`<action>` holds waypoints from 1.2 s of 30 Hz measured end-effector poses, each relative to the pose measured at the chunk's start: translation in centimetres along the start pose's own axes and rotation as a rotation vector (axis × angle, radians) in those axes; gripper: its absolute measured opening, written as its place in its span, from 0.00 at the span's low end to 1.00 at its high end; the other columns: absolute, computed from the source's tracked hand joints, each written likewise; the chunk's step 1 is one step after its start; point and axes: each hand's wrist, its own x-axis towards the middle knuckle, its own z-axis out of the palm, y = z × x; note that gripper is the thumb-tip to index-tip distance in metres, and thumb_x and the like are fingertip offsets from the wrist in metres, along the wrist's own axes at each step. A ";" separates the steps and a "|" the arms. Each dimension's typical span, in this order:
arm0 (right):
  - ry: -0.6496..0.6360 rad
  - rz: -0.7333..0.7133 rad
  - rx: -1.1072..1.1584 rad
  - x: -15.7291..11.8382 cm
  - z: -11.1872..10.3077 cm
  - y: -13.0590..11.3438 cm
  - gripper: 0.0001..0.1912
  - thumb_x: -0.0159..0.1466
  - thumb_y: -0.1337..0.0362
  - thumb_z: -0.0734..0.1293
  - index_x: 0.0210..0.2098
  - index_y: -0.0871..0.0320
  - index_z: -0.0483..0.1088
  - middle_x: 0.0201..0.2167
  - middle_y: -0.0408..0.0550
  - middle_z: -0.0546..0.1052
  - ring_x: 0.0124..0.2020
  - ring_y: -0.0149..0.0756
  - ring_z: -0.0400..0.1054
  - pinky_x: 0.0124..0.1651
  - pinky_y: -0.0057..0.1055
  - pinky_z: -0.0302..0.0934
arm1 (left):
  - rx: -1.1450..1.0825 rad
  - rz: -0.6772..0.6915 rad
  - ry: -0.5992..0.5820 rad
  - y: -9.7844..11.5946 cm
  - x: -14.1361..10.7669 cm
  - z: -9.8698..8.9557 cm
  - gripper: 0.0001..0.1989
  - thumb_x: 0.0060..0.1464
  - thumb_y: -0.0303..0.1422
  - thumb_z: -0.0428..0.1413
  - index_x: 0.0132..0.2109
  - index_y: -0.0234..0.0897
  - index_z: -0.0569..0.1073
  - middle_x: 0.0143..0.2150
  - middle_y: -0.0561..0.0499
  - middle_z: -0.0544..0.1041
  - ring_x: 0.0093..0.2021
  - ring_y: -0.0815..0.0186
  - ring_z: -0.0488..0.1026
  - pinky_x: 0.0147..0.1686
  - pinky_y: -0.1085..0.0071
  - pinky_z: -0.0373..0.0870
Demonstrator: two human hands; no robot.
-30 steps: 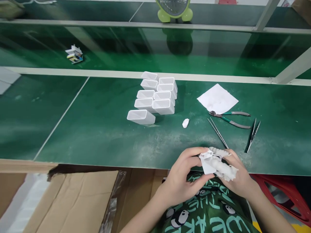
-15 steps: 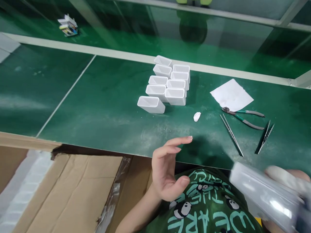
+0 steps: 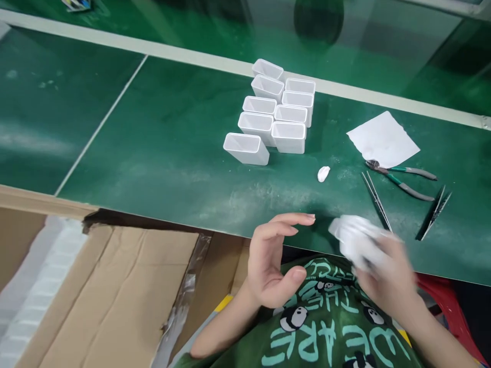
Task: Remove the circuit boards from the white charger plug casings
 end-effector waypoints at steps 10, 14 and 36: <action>-0.134 0.746 1.203 -0.9 0.0 -0.6 0.18 0.67 0.65 0.66 0.55 0.49 0.65 0.46 0.51 0.76 0.43 0.41 0.74 0.43 0.36 0.72 | 0.219 -0.036 -0.303 0.0 0.1 1.1 0.37 0.56 0.42 0.63 0.67 0.37 0.58 0.62 0.35 0.67 0.62 0.52 0.66 0.59 0.55 0.68; -0.136 1.161 1.833 1.0 -0.3 -1.4 0.12 0.64 0.52 0.69 0.44 0.48 0.73 0.37 0.44 0.80 0.27 0.35 0.75 0.35 0.33 0.75 | 0.297 0.016 -0.289 0.8 0.9 2.6 0.32 0.61 0.38 0.59 0.67 0.35 0.58 0.56 0.37 0.72 0.55 0.55 0.71 0.53 0.60 0.72; -0.320 0.298 0.716 -1.6 0.4 1.4 0.24 0.65 0.68 0.64 0.60 0.54 0.60 0.48 0.54 0.77 0.50 0.46 0.73 0.49 0.40 0.71 | 0.657 -0.181 -0.370 1.3 0.9 3.1 0.31 0.55 0.44 0.63 0.61 0.39 0.63 0.48 0.43 0.75 0.36 0.62 0.74 0.35 0.67 0.75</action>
